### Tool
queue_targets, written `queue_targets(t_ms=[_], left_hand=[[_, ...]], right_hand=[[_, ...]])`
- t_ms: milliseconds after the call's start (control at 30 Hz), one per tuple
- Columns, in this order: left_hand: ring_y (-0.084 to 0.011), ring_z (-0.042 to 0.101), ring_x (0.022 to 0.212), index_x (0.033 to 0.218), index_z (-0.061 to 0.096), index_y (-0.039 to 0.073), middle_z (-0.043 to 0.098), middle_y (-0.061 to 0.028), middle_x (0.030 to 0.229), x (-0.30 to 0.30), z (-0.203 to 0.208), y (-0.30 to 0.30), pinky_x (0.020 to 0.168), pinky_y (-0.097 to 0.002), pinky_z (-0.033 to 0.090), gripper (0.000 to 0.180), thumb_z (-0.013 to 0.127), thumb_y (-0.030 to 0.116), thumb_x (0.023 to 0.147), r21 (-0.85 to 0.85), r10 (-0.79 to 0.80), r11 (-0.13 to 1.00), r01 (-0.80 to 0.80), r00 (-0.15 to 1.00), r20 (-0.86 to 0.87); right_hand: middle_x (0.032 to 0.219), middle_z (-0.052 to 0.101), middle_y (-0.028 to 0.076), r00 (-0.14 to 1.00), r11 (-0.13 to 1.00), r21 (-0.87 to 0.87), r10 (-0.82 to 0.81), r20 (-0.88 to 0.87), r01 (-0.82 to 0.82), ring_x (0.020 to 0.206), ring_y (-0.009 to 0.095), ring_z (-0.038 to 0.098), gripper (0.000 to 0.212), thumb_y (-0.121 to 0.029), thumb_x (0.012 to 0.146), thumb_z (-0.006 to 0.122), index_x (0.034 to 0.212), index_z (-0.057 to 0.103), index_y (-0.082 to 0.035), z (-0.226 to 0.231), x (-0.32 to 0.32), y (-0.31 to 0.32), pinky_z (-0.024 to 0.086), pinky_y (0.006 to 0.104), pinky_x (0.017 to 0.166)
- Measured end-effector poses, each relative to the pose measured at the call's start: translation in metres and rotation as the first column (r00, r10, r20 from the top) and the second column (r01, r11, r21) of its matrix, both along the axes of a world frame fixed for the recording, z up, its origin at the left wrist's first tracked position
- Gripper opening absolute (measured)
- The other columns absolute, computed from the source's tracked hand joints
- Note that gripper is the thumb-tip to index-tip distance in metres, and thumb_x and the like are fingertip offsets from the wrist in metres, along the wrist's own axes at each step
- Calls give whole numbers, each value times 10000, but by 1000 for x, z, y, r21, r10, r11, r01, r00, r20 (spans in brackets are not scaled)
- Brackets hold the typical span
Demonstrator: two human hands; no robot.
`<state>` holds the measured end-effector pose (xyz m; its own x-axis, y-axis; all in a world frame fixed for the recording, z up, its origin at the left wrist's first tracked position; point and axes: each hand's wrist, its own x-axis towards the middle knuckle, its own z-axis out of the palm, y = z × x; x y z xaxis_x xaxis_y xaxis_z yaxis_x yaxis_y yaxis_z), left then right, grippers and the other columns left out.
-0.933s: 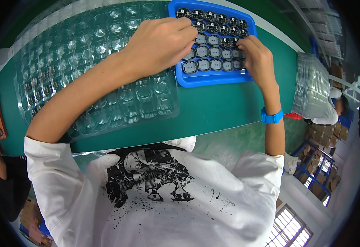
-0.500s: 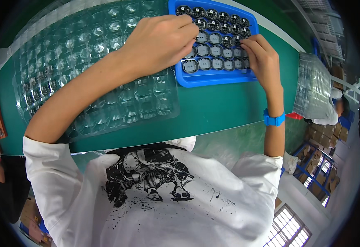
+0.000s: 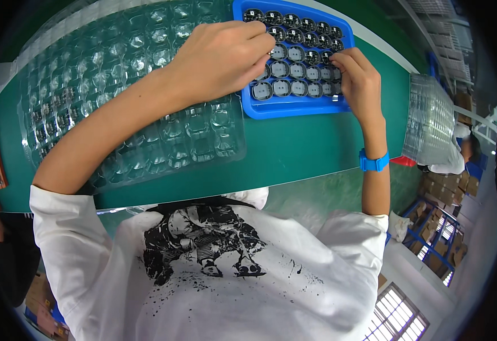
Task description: Manually assemble and sort small electronic components into trays on a production conveyor belt.
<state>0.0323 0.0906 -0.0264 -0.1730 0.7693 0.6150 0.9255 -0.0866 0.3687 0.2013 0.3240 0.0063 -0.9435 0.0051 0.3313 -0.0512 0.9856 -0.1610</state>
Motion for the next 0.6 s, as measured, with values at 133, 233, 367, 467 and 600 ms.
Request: queue_targets(t_ms=[133,233,367,467,600], left_hand=[[-258,633,735,786,577,48,574,-62,786,0,0,0,565,-390,519,105,668,101,786,4,6,1000,-6,1000,8],[-255,635,738,785,578,50,574,-59,786,0,1,-1,565,-388,519,107,667,109,792,12,1,1000,-1,1000,-1],[-254,638,749,785,576,54,575,-55,791,-1,-1,0,562,-389,518,107,662,116,800,-15,1,1000,-1,1000,-3],[-254,640,756,787,576,55,575,-54,793,0,0,-1,560,-389,518,109,663,118,801,-6,4,1000,-4,1000,-5],[-254,641,758,790,577,55,577,-54,795,-1,1,-1,559,-389,517,108,665,118,800,-14,6,1000,-6,1000,-9]], right_hand=[[880,644,118,1000,1000,18,0,-24,1,767,263,669,247,181,745,599,921,655,18,2,-2,-1,544,328,655],[879,646,118,1000,999,37,-14,-21,15,763,265,669,242,179,749,604,920,659,16,3,-1,1,542,327,646],[880,650,116,1000,998,55,8,-16,-7,758,262,671,233,170,753,617,922,660,15,2,0,1,542,327,639],[880,651,111,1000,997,78,20,-21,-19,757,262,671,225,159,757,630,925,663,13,2,-1,1,542,326,637],[876,650,109,1000,997,71,8,-29,-6,755,265,669,221,147,757,641,925,666,6,2,0,1,542,327,638]])
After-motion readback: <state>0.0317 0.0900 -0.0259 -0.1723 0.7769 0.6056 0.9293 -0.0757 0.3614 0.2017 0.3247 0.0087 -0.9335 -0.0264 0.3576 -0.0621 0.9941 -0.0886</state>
